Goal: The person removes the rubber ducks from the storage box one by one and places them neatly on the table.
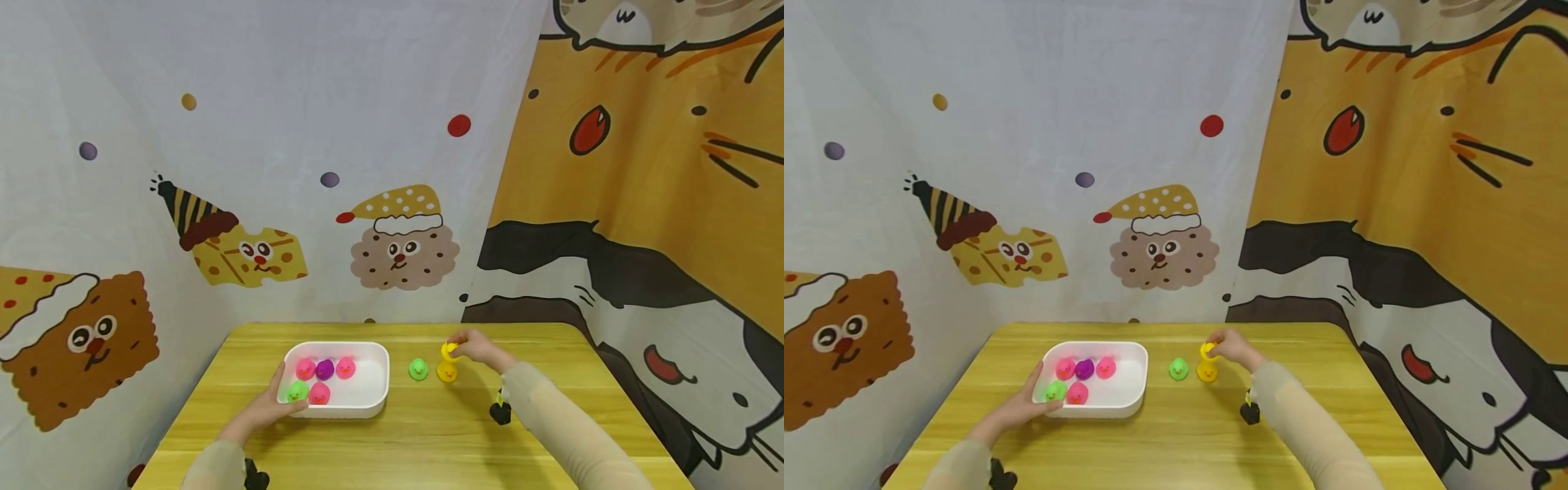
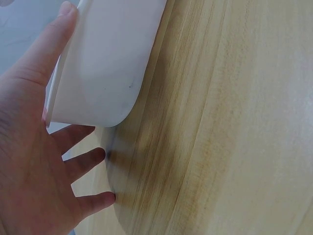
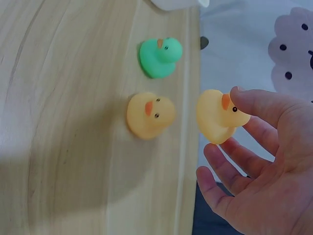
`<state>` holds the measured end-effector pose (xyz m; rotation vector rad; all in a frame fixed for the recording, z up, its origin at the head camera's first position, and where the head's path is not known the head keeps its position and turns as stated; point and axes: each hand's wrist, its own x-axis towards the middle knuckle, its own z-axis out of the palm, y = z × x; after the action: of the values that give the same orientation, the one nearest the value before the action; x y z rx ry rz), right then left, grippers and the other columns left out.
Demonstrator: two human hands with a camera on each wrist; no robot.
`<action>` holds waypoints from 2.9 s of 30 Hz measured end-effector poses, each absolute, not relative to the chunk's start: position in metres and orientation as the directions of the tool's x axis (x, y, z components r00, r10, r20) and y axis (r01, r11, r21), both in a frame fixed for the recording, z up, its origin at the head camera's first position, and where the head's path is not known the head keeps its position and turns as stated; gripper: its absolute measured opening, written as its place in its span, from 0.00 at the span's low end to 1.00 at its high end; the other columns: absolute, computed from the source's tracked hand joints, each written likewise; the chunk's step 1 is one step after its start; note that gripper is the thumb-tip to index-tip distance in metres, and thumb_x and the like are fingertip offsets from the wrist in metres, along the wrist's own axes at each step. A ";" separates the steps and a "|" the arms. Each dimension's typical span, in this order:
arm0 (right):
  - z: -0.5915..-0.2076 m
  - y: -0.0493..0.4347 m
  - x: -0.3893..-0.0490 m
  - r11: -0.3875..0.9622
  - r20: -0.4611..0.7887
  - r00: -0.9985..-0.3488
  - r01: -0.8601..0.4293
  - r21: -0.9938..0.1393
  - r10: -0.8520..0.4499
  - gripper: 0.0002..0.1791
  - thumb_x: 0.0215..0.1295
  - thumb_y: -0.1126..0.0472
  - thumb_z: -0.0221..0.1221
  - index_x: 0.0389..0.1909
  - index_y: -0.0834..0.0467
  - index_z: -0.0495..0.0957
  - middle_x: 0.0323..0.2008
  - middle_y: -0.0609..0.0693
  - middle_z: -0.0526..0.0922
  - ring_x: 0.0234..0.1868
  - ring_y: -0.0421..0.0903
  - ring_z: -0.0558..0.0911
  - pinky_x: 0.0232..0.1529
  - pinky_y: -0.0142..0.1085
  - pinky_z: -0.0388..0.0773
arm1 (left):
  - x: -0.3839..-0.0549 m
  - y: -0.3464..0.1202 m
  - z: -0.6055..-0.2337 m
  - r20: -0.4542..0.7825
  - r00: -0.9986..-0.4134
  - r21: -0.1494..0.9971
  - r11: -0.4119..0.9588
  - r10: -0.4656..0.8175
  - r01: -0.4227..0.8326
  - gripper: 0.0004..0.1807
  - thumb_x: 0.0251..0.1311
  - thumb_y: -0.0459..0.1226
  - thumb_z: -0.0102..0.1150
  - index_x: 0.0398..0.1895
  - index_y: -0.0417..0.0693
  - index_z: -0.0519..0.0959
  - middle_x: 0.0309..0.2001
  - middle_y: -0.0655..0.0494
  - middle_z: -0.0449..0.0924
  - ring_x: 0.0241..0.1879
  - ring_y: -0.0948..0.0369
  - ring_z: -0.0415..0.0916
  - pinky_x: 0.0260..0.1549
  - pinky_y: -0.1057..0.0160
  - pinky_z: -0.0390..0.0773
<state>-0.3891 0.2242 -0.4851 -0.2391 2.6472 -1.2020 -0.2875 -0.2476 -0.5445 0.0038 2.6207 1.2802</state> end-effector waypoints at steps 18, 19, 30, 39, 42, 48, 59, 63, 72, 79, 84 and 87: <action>-0.504 0.253 -0.386 0.645 -0.156 -0.969 -0.004 -0.765 -0.191 0.22 0.57 0.66 0.64 0.54 0.68 0.78 0.46 0.57 0.81 0.24 0.44 0.65 0.20 0.32 0.60 | -0.287 -0.248 -0.547 -0.180 -0.978 0.786 0.613 0.105 -0.079 0.65 0.53 0.53 0.69 0.76 0.44 0.29 0.71 0.24 0.43 0.66 0.28 0.51 0.60 0.30 0.55; -0.505 0.255 -0.385 0.641 -0.153 -0.969 -0.006 -0.768 -0.192 0.23 0.57 0.67 0.64 0.54 0.69 0.78 0.45 0.57 0.81 0.23 0.44 0.63 0.20 0.32 0.58 | -0.287 -0.248 -0.547 -0.177 -0.978 0.786 0.614 0.106 -0.076 0.65 0.53 0.52 0.69 0.76 0.44 0.29 0.71 0.24 0.43 0.65 0.28 0.51 0.60 0.30 0.55; -0.516 0.267 -0.383 0.649 -0.156 -0.975 0.016 -0.761 -0.159 0.23 0.55 0.66 0.65 0.53 0.69 0.78 0.43 0.56 0.82 0.24 0.46 0.68 0.19 0.32 0.60 | -0.289 -0.249 -0.549 -0.167 -0.979 0.789 0.611 0.121 -0.059 0.65 0.53 0.53 0.69 0.76 0.44 0.28 0.71 0.25 0.41 0.66 0.28 0.50 0.60 0.29 0.55; -0.526 0.272 -0.383 0.641 -0.180 -0.974 0.052 -0.766 -0.137 0.21 0.58 0.67 0.63 0.53 0.68 0.78 0.44 0.56 0.81 0.20 0.43 0.62 0.19 0.33 0.57 | -0.290 -0.249 -0.550 -0.184 -0.976 0.781 0.620 0.115 -0.074 0.65 0.53 0.54 0.68 0.76 0.45 0.27 0.72 0.26 0.39 0.67 0.28 0.48 0.59 0.28 0.54; -0.530 0.273 -0.383 0.644 -0.175 -0.977 0.054 -0.763 -0.125 0.21 0.57 0.67 0.64 0.53 0.68 0.78 0.44 0.56 0.81 0.17 0.42 0.59 0.18 0.32 0.58 | -0.291 -0.249 -0.549 -0.192 -0.975 0.784 0.615 0.112 -0.083 0.66 0.53 0.54 0.68 0.76 0.45 0.27 0.72 0.27 0.39 0.67 0.28 0.47 0.59 0.28 0.53; -0.535 0.275 -0.384 0.647 -0.165 -0.978 0.047 -0.761 -0.123 0.22 0.56 0.66 0.65 0.53 0.69 0.79 0.46 0.59 0.81 0.25 0.43 0.68 0.23 0.35 0.67 | -0.290 -0.248 -0.548 -0.191 -0.975 0.792 0.604 0.112 -0.086 0.65 0.53 0.53 0.68 0.76 0.43 0.28 0.72 0.26 0.39 0.67 0.28 0.47 0.60 0.28 0.53; -0.537 0.275 -0.374 0.643 -0.120 -0.985 0.012 -0.766 -0.125 0.22 0.57 0.67 0.63 0.53 0.71 0.77 0.51 0.67 0.79 0.48 0.55 0.78 0.43 0.47 0.78 | -0.289 -0.247 -0.547 -0.199 -0.975 0.781 0.617 0.099 -0.097 0.65 0.53 0.54 0.68 0.76 0.45 0.28 0.72 0.26 0.40 0.66 0.27 0.48 0.59 0.28 0.54; -0.538 0.275 -0.372 0.632 -0.091 -0.986 -0.017 -0.775 -0.138 0.22 0.56 0.69 0.62 0.53 0.73 0.76 0.50 0.68 0.79 0.49 0.57 0.78 0.46 0.47 0.77 | -0.289 -0.247 -0.547 -0.199 -0.975 0.781 0.617 0.100 -0.096 0.65 0.53 0.54 0.68 0.76 0.45 0.28 0.72 0.26 0.40 0.66 0.27 0.49 0.59 0.28 0.54; -0.543 0.277 -0.373 0.622 -0.097 -0.982 -0.027 -0.783 -0.165 0.22 0.57 0.68 0.63 0.53 0.73 0.77 0.52 0.68 0.78 0.53 0.61 0.76 0.52 0.50 0.75 | -0.291 -0.249 -0.549 -0.205 -0.972 0.793 0.601 0.110 -0.099 0.65 0.54 0.53 0.68 0.76 0.47 0.27 0.72 0.26 0.38 0.67 0.28 0.48 0.60 0.28 0.53; -0.545 0.278 -0.373 0.589 -0.107 -0.977 -0.022 -0.808 -0.183 0.22 0.58 0.69 0.63 0.54 0.74 0.76 0.52 0.68 0.77 0.52 0.59 0.76 0.50 0.48 0.77 | -0.290 -0.249 -0.547 -0.212 -0.972 0.777 0.621 0.101 -0.105 0.65 0.54 0.55 0.67 0.76 0.47 0.27 0.72 0.26 0.40 0.66 0.27 0.50 0.58 0.28 0.55; -0.547 0.278 -0.373 0.586 -0.102 -0.977 -0.029 -0.810 -0.190 0.22 0.59 0.69 0.62 0.54 0.74 0.76 0.51 0.67 0.78 0.51 0.57 0.77 0.49 0.47 0.78 | -0.289 -0.248 -0.546 -0.204 -0.973 0.778 0.620 0.102 -0.098 0.65 0.54 0.54 0.68 0.76 0.46 0.28 0.72 0.25 0.41 0.65 0.27 0.50 0.58 0.28 0.55; -0.549 0.279 -0.373 0.571 -0.113 -0.975 -0.018 -0.821 -0.192 0.22 0.60 0.69 0.62 0.55 0.74 0.75 0.52 0.66 0.78 0.50 0.55 0.77 0.48 0.48 0.78 | -0.290 -0.248 -0.545 -0.201 -0.974 0.781 0.618 0.103 -0.096 0.65 0.53 0.54 0.68 0.77 0.46 0.28 0.72 0.26 0.40 0.66 0.27 0.50 0.59 0.28 0.54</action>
<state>-0.3731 0.2791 -0.5487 -0.1767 2.6122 -1.3620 -0.2899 -0.2476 -0.5452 0.0062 2.6164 1.2824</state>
